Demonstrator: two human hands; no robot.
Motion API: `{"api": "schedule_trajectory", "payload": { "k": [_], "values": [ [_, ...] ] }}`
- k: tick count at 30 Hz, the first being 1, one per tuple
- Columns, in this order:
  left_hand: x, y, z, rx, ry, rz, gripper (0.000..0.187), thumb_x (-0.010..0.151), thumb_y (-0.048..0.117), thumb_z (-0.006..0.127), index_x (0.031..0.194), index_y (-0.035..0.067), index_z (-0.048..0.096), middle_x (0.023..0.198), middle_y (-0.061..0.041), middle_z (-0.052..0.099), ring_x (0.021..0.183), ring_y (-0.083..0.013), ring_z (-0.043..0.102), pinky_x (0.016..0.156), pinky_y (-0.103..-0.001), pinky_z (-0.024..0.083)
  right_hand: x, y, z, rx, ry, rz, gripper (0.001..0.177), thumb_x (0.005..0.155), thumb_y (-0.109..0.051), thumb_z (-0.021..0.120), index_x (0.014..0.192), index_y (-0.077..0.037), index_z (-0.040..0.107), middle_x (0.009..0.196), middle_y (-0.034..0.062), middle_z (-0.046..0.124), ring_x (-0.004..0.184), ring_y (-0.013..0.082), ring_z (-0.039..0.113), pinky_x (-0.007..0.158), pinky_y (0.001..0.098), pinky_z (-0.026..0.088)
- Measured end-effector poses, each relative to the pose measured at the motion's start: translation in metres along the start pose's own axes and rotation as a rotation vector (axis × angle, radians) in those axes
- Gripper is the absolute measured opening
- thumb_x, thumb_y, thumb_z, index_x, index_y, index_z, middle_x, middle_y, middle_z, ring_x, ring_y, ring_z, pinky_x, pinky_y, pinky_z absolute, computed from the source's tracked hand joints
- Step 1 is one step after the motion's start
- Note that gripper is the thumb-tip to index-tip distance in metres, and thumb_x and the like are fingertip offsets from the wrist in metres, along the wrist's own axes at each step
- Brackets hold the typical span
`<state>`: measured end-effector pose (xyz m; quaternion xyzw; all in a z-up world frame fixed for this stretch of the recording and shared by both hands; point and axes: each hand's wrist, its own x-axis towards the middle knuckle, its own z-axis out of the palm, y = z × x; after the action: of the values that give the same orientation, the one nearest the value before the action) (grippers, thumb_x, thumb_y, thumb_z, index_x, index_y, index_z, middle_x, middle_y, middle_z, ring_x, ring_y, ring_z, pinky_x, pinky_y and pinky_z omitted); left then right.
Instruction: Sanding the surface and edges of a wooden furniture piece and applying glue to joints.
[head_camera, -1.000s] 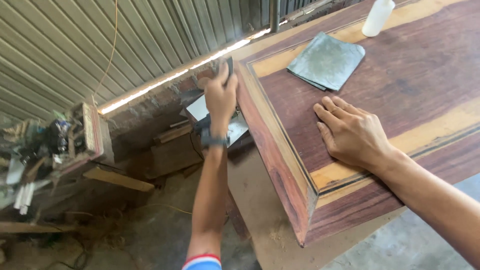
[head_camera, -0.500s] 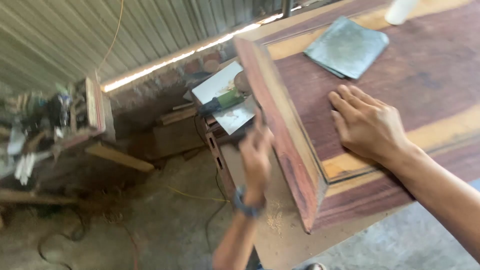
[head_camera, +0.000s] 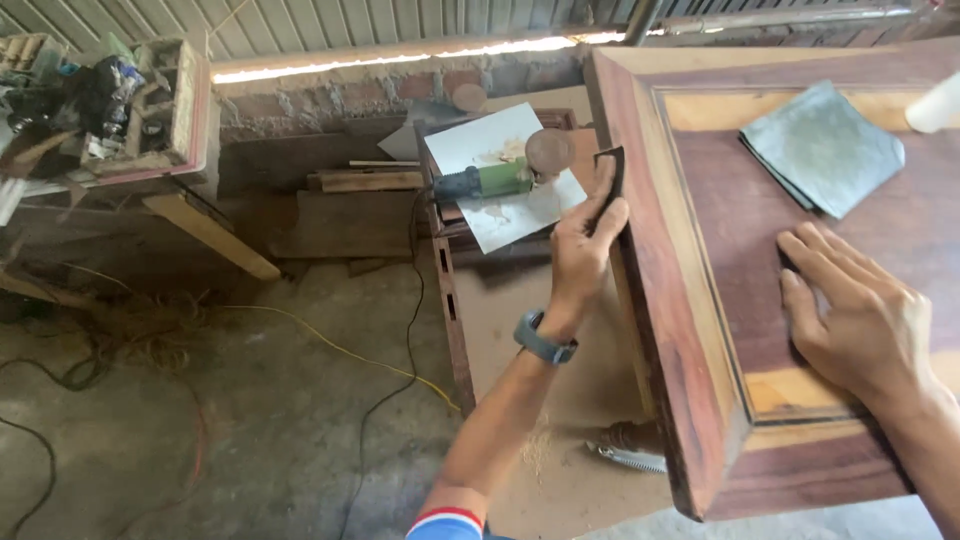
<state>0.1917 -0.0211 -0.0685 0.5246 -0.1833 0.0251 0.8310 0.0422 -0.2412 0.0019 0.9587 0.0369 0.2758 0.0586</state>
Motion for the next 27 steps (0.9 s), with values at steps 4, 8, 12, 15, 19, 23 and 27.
{"api": "schedule_trajectory", "payload": {
  "k": [4, 8, 12, 15, 19, 23, 27],
  "values": [
    [0.091, 0.002, -0.009, 0.083, -0.074, -0.034, 0.052, 0.105, 0.036, 0.047, 0.155, 0.031, 0.038, 0.17, -0.008, 0.031, 0.159, -0.0306, 0.032, 0.121, -0.044, 0.046, 0.003, -0.003, -0.001, 0.097, -0.011, -0.004, 0.032, 0.108, -0.005, 0.066, 0.137, -0.005, 0.079, 0.145, 0.0118, 0.075, 0.139, 0.0249, 0.069, 0.112, 0.035, 0.054],
    [0.13, -0.007, -0.013, 0.29, -0.019, -0.116, 0.058, 0.095, 0.042, 0.047, 0.152, 0.028, 0.045, 0.111, 0.004, 0.05, 0.079, -0.0154, 0.059, 0.045, -0.024, 0.049, 0.003, -0.001, -0.001, 0.094, -0.02, 0.018, 0.032, 0.109, -0.004, 0.066, 0.138, -0.005, 0.079, 0.145, 0.014, 0.075, 0.139, 0.0264, 0.069, 0.114, 0.0354, 0.054],
    [0.072, 0.004, -0.015, 0.139, -0.012, -0.022, 0.053, 0.098, 0.027, 0.058, 0.149, 0.015, 0.049, 0.158, -0.011, 0.046, 0.15, -0.0281, 0.045, 0.123, -0.04, 0.042, 0.003, -0.001, 0.001, 0.132, -0.031, 0.025, 0.034, 0.106, -0.001, 0.065, 0.138, 0.0, 0.077, 0.144, 0.0191, 0.074, 0.137, 0.0295, 0.068, 0.118, 0.0372, 0.052],
    [0.125, -0.009, -0.022, 0.269, -0.072, -0.114, 0.055, 0.105, 0.036, 0.043, 0.16, 0.033, 0.033, 0.052, 0.009, 0.027, 0.042, -0.0071, 0.028, 0.037, -0.024, 0.028, 0.006, -0.004, -0.001, 0.215, -0.03, 0.017, 0.034, 0.107, 0.006, 0.064, 0.139, 0.008, 0.074, 0.144, 0.0274, 0.071, 0.136, 0.0361, 0.067, 0.123, 0.0408, 0.049],
    [0.148, -0.024, -0.022, 0.342, -0.013, -0.162, 0.059, 0.096, 0.049, 0.039, 0.15, 0.028, 0.047, 0.129, -0.021, 0.076, 0.043, -0.0057, 0.031, 0.036, -0.022, 0.03, 0.006, -0.003, 0.0, 0.209, -0.033, 0.012, 0.034, 0.107, 0.004, 0.064, 0.139, 0.008, 0.074, 0.144, 0.0274, 0.071, 0.136, 0.0363, 0.067, 0.123, 0.0419, 0.049],
    [0.089, -0.021, -0.014, 0.346, -0.026, 0.079, 0.054, 0.107, 0.023, 0.052, 0.157, 0.03, 0.034, 0.109, -0.003, 0.034, 0.05, -0.0075, 0.036, 0.044, -0.026, 0.028, 0.009, -0.008, -0.003, 0.19, -0.053, 0.074, 0.033, 0.106, 0.002, 0.064, 0.137, 0.002, 0.075, 0.144, 0.022, 0.072, 0.137, 0.0312, 0.066, 0.122, 0.0382, 0.049],
    [0.141, -0.019, -0.011, 0.23, -0.057, -0.12, 0.048, 0.106, 0.028, 0.043, 0.153, 0.018, 0.044, 0.054, 0.006, 0.052, 0.037, -0.004, 0.032, 0.029, -0.02, 0.026, 0.008, -0.009, -0.006, 0.139, -0.067, 0.074, 0.034, 0.107, 0.0, 0.064, 0.139, -0.002, 0.076, 0.145, 0.0174, 0.073, 0.138, 0.028, 0.067, 0.118, 0.036, 0.05]
  ]
}}
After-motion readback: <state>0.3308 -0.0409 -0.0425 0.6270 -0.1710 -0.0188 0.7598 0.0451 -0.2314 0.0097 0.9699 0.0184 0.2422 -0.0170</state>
